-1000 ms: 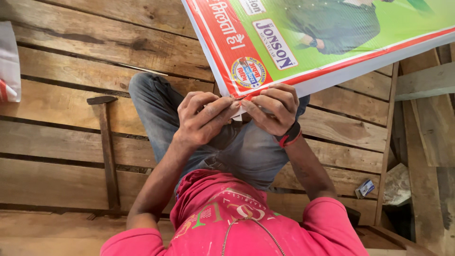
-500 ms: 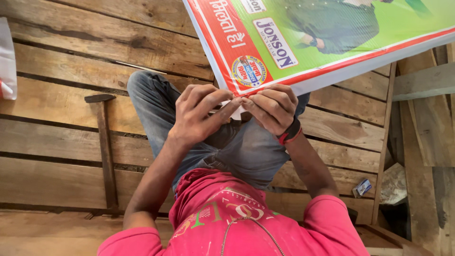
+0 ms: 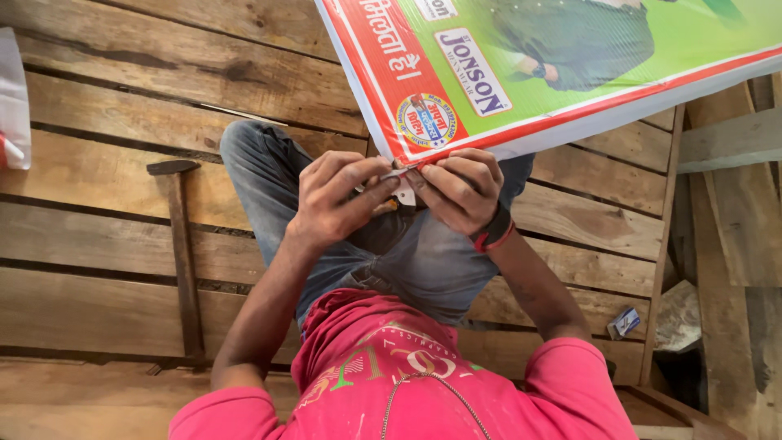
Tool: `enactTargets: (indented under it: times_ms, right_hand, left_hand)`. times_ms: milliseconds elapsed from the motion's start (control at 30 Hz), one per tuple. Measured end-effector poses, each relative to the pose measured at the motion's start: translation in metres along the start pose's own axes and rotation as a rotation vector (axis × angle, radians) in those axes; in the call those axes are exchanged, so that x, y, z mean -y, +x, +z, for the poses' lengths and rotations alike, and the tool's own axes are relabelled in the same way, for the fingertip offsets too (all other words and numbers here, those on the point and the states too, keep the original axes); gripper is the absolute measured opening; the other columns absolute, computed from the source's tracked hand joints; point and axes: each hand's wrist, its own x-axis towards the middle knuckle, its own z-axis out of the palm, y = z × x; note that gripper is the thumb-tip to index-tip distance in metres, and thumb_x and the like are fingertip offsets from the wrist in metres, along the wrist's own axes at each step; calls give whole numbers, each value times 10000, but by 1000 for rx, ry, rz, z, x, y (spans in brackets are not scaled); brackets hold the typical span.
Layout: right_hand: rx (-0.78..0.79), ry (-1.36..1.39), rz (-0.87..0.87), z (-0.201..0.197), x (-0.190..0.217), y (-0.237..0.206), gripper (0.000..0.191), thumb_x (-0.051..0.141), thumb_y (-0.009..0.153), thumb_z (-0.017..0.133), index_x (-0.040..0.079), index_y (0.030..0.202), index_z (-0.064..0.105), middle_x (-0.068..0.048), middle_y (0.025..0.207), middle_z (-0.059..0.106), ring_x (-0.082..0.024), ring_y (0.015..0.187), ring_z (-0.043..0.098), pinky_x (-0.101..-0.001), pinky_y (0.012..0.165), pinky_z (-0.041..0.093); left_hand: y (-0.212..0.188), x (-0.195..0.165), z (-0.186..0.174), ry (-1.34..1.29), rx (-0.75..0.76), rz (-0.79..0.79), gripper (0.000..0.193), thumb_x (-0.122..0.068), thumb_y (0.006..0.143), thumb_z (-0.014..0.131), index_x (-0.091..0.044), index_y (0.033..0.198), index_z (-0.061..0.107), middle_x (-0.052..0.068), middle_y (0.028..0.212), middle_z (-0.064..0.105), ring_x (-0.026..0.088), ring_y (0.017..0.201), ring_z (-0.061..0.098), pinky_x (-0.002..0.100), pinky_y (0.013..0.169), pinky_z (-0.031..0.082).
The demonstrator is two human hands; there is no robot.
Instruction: The person sits on a wooden platform and uses a staple gun to attach a large printed poster to a wooden board. They repeatedly staple along the edges, folding the poster over the board's edge and securing it in place.
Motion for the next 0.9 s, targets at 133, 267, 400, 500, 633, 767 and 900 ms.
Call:
enactTargets:
  times_ms: [133,267,400,500,633,767,900]
  right_hand:
    - [-26,-28,27,8,5,-7,214,31,880,917,90,1039,787,5,1118,631,-201,1008,599,-399,880,560]
    - [-96,-56,17,16,8,-12,182,48,876,914,80,1007,792,8,1105,638,-203,1017,615,-401,877,558]
    - [-136,-47,29,23,9,-14,170,53,865,906,83,987,793,11,1099,644,-199,1024,611,-399,877,551]
    - [-143,-51,35,25,10,-15,173,52,866,901,100,990,792,18,1099,638,-197,1032,604,-395,885,546]
    - [-165,-38,58,26,12,-16,169,44,870,898,88,982,779,24,1102,643,-198,1026,606,-397,879,544]
    - [-83,-10,85,18,11,-14,192,143,904,881,104,1061,776,7,1114,629,-214,1038,584,-409,905,536]
    - [-32,23,190,8,13,-7,281,227,933,868,76,1127,733,-57,1145,630,-269,1073,580,-443,940,527]
  left_hand:
    - [-5,-12,14,-155,-169,-223,315,-19,778,776,-59,1089,744,101,1138,656,262,964,671,371,830,574]
    - [-13,-25,24,-328,-232,-488,576,-112,791,898,42,1253,590,180,1226,585,243,970,634,335,848,554]
    - [-21,-23,36,-621,-249,-718,457,-42,893,841,15,1289,622,97,1223,619,135,1012,669,266,864,590]
    - [-30,-24,46,-785,-266,-824,349,8,927,812,24,1248,678,81,1172,639,104,990,661,241,841,581]
    - [-42,-23,59,-870,-360,-870,186,36,980,765,41,1160,719,95,1143,677,111,977,672,247,829,576]
    - [-51,-14,64,-945,-338,-931,88,14,985,723,41,1069,727,85,1078,701,96,871,686,243,754,587]
    - [-56,-10,71,-1084,-390,-948,76,2,987,730,25,1058,714,73,1017,700,88,818,669,234,710,561]
